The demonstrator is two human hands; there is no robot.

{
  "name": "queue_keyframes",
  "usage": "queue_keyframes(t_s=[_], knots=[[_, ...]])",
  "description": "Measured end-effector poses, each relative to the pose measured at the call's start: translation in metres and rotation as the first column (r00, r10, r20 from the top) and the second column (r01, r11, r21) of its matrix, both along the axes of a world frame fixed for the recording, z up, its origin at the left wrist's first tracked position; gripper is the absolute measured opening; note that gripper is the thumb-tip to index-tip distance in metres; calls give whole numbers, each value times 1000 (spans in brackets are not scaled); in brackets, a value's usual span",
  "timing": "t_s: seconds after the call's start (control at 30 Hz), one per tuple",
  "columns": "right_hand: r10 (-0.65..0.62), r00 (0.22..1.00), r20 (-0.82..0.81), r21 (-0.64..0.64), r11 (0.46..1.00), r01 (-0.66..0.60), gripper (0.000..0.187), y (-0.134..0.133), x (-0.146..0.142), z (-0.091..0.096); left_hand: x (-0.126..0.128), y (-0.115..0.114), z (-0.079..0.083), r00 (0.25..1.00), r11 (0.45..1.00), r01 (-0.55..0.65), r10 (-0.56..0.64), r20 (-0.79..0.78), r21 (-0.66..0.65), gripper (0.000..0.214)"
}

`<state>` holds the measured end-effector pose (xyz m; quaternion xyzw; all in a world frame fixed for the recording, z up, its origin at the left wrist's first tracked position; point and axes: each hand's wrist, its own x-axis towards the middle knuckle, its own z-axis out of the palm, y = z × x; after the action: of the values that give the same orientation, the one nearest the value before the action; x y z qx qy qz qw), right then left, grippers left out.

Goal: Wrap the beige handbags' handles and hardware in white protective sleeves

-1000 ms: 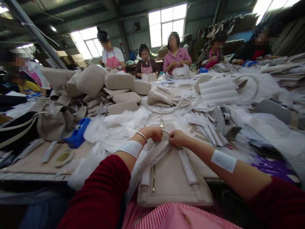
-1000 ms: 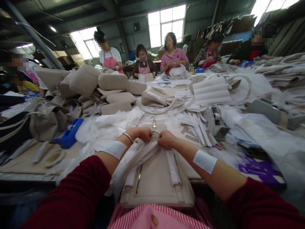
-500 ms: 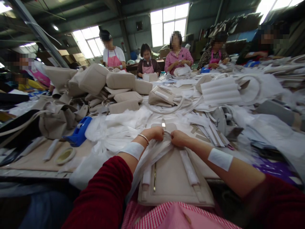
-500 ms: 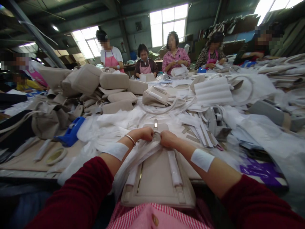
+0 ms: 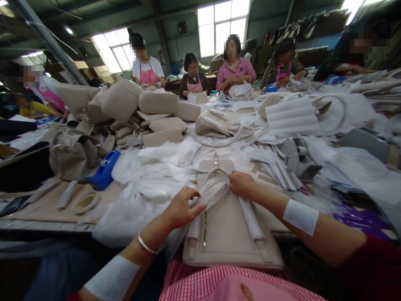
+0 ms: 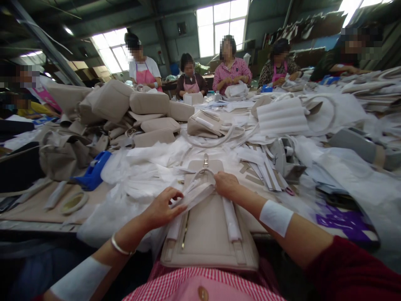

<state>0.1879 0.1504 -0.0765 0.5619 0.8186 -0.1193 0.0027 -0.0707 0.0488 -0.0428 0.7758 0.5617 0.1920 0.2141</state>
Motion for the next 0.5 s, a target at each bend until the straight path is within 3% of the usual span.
queue_keyframes(t_s=[0.1, 0.2, 0.37, 0.5], knots=[[16, 997, -82, 57, 998, -11, 23, -1, 0, 11, -9, -18, -10, 990, 993, -121, 121, 67, -3, 34], [96, 978, -188, 90, 993, -80, 24, -9, -10, 24, -7, -17, -14, 970, 971, -223, 229, 83, -84, 32], [199, 920, -337, 33, 979, -199, 21, -21, -29, 28, 1, 4, -12, 974, 944, -203, 221, 42, -262, 38], [100, 888, -449, -43, 990, -133, 24, -10, -33, 20, 5, 14, -8, 976, 945, -195, 214, 47, -264, 30]])
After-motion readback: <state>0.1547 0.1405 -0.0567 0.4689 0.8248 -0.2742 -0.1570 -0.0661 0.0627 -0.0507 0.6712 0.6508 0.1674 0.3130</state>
